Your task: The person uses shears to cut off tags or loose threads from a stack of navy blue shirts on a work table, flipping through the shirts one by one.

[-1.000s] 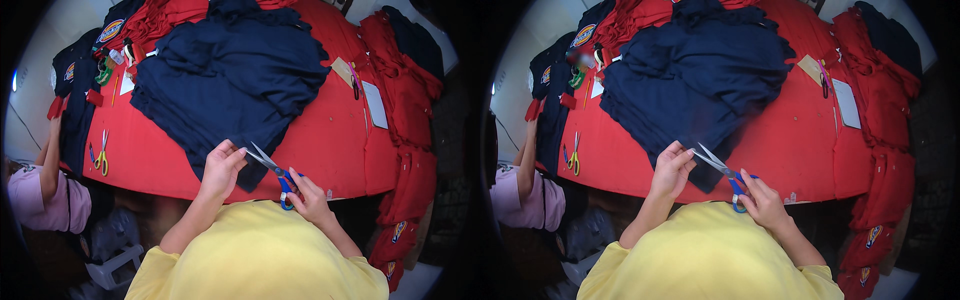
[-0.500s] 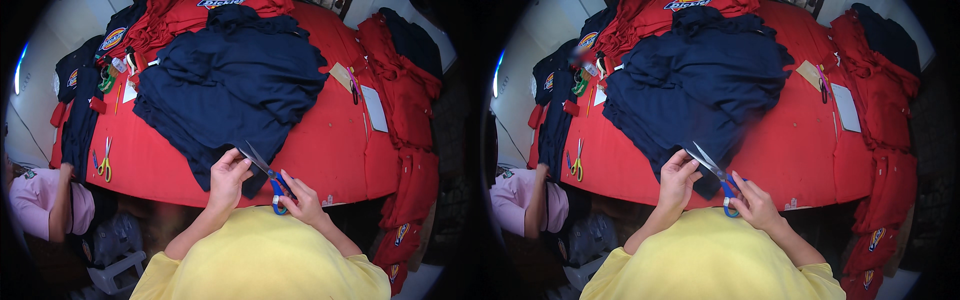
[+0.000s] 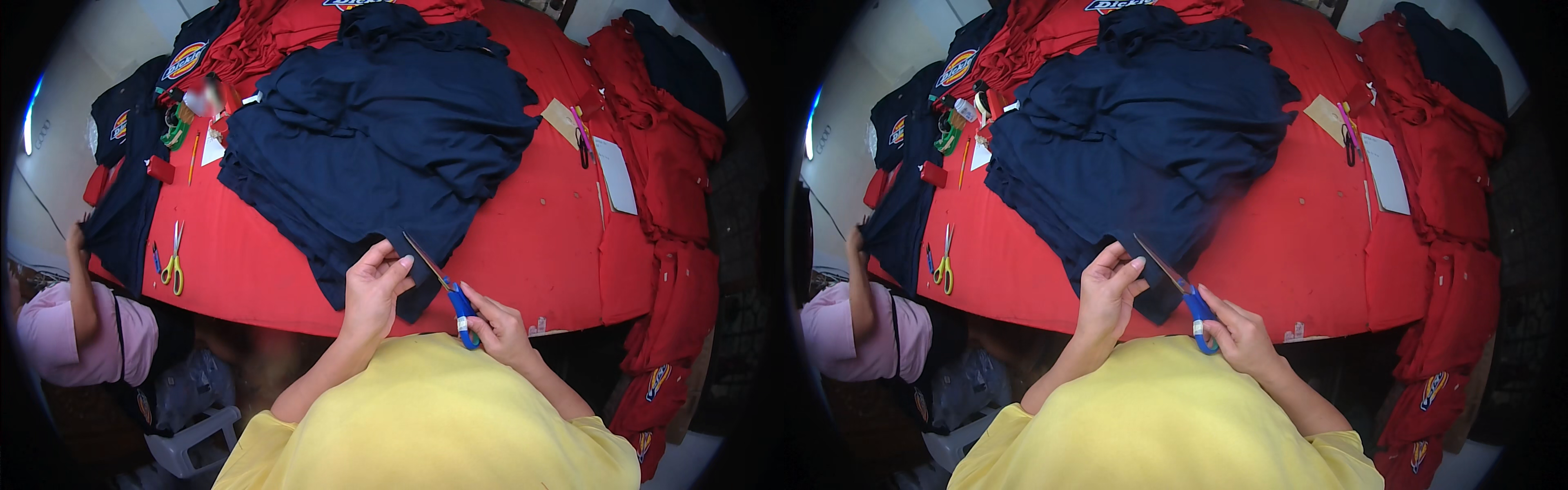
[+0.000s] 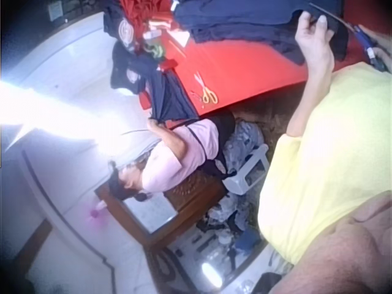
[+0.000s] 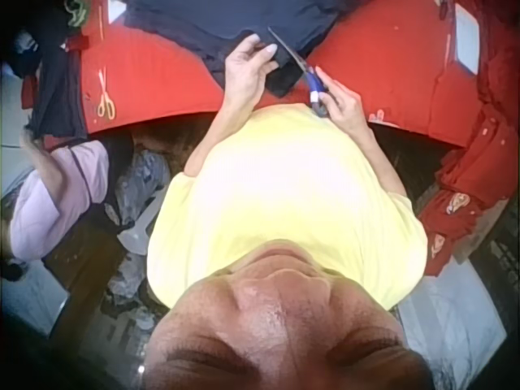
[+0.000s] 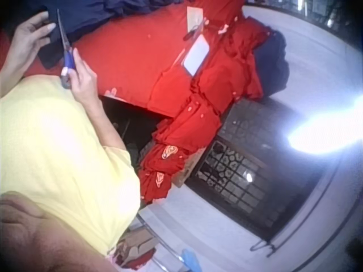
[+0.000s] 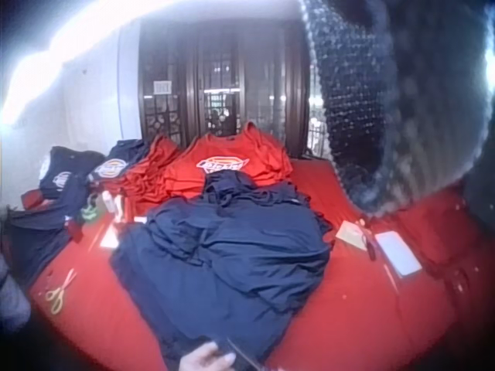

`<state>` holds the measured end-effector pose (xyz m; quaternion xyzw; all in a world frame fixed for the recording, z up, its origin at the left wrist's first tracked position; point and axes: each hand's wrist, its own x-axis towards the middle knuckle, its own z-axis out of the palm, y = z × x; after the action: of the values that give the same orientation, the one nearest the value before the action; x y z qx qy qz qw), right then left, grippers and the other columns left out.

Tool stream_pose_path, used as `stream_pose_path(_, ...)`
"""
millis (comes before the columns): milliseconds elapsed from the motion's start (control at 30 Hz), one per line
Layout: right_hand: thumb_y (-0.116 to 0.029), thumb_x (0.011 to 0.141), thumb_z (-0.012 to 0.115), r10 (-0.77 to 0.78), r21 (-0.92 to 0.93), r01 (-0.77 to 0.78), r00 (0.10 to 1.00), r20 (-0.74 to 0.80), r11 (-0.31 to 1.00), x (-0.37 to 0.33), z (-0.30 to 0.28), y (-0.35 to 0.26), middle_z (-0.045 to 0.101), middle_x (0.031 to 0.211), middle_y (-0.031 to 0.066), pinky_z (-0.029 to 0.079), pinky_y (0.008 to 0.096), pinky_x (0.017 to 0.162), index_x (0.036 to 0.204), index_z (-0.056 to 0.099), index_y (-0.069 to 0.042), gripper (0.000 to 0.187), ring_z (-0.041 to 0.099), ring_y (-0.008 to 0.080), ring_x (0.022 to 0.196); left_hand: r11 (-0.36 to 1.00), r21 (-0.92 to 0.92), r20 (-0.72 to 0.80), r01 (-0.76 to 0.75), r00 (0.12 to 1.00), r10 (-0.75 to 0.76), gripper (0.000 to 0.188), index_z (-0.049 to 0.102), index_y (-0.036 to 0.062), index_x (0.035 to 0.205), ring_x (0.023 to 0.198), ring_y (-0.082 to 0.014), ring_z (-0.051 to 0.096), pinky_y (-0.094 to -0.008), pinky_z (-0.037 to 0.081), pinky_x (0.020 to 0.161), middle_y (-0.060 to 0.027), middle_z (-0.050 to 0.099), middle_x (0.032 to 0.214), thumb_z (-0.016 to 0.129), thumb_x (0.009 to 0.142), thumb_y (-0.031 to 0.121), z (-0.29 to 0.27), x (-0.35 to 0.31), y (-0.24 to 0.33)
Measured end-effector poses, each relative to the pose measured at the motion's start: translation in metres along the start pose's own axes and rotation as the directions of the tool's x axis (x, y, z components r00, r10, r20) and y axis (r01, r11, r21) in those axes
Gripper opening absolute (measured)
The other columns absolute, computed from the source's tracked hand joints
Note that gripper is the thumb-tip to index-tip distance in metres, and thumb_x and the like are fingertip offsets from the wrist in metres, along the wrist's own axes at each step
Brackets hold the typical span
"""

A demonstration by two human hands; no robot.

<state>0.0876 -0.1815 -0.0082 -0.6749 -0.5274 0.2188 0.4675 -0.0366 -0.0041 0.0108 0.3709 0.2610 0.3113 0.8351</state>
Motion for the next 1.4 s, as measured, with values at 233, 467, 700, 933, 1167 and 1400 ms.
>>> stream_pose_path(233,-0.001,0.087,0.059,0.002,0.023,-0.003,1.000,0.013,1.000,0.013,-0.001,-0.009,0.060,0.085,0.0116,0.049,0.0273,0.065,0.140,0.044,-0.003,0.055,0.060,0.0151,0.071,0.997,0.078,0.015,0.013,1.000,-0.014,0.040,0.053,0.0004,0.127,0.094,-0.0120,0.063,-0.0257,0.056,0.078,-0.0064,0.061,0.105,0.057,0.088,-0.005,-0.002,-0.002,-0.002)
stream_pose_path(467,0.000,0.086,0.058,0.135,0.122,-0.140,0.990,0.047,0.983,0.008,-0.002,0.000,0.063,0.091,0.0128,0.049,0.0271,0.066,0.137,0.047,-0.002,0.053,0.060,0.0152,0.069,0.999,0.040,0.016,0.011,1.000,-0.012,0.039,0.054,-0.0007,0.127,0.093,-0.0096,0.059,-0.0231,0.051,0.079,-0.0047,0.059,0.105,0.057,0.088,-0.006,-0.001,-0.003,-0.003)
stream_pose_path(700,-0.005,0.085,0.063,0.089,0.047,-0.096,0.989,0.119,0.994,0.018,-0.006,-0.009,0.062,0.092,0.0111,0.050,0.0279,0.067,0.138,0.046,-0.001,0.055,0.060,0.0149,0.073,0.946,0.296,0.025,-0.131,0.991,0.129,0.033,0.057,-0.0053,0.121,0.091,-0.0094,0.055,-0.0231,0.044,0.084,-0.0033,0.054,0.105,0.057,0.088,-0.006,-0.006,-0.001,0.001)
stream_pose_path(933,-0.003,0.085,0.061,0.040,0.116,-0.047,0.997,0.067,0.992,0.025,-0.004,-0.001,0.062,0.095,0.0121,0.049,0.0269,0.069,0.138,0.047,-0.003,0.054,0.060,0.0140,0.075,0.969,0.229,0.025,-0.093,0.996,0.090,0.034,0.057,-0.0052,0.121,0.097,-0.0108,0.057,-0.0247,0.046,0.088,-0.0050,0.056,0.112,0.058,0.087,-0.007,0.003,-0.006,0.006)
stream_pose_path(1167,-0.005,0.087,0.062,0.079,0.112,-0.094,0.989,0.128,0.989,0.027,-0.007,-0.007,0.061,0.091,0.0104,0.048,0.0269,0.064,0.138,0.047,-0.004,0.053,0.059,0.0131,0.074,0.938,0.265,-0.011,-0.224,0.972,0.236,0.037,0.054,-0.0045,0.124,0.095,-0.0099,0.057,-0.0241,0.045,0.089,-0.0057,0.061,0.106,0.057,0.087,-0.007,-0.020,0.008,-0.003)
stream_pose_path(1400,-0.005,0.088,0.061,-0.047,0.097,0.038,0.995,0.092,0.995,0.043,-0.005,0.002,0.063,0.094,0.0126,0.050,0.0278,0.066,0.138,0.047,-0.004,0.052,0.061,0.0140,0.077,0.953,0.252,0.028,-0.167,0.986,0.165,0.038,0.053,-0.0051,0.125,0.095,-0.0103,0.058,-0.0243,0.045,0.089,-0.0055,0.061,0.106,0.057,0.088,-0.006,-0.005,0.002,0.010)
